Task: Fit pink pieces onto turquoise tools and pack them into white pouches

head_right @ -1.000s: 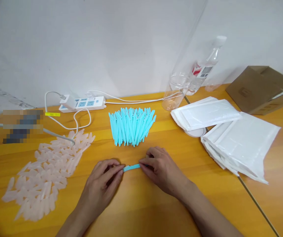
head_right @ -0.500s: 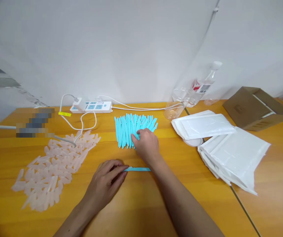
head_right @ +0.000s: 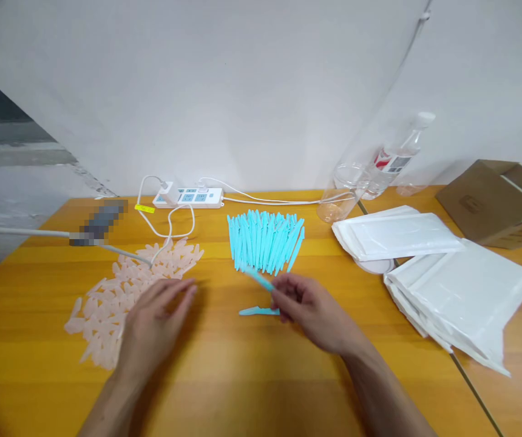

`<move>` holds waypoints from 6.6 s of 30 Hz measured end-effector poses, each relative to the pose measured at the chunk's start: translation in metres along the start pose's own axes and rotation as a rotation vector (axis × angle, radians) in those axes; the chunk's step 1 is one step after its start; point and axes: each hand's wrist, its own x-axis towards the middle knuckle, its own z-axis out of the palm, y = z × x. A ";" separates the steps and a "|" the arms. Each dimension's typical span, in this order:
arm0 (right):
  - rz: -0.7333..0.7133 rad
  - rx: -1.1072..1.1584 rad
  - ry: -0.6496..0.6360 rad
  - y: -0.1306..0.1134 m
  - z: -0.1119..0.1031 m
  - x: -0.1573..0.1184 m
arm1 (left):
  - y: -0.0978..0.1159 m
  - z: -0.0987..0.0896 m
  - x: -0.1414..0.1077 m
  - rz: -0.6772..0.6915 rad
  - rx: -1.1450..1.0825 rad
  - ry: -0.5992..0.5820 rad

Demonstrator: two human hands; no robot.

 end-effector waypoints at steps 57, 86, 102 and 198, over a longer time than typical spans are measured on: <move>-0.083 -0.476 -0.023 0.021 0.011 -0.030 | 0.038 0.021 -0.020 0.010 -0.612 -0.557; 0.197 -0.524 0.512 0.018 -0.025 0.070 | 0.048 0.042 -0.020 0.346 -0.344 -0.337; -0.015 -0.142 0.370 0.022 -0.036 -0.011 | 0.036 0.042 -0.013 0.385 -0.258 -0.315; 0.180 -0.902 0.678 0.015 -0.027 0.029 | 0.060 0.020 -0.040 0.278 -0.241 -0.161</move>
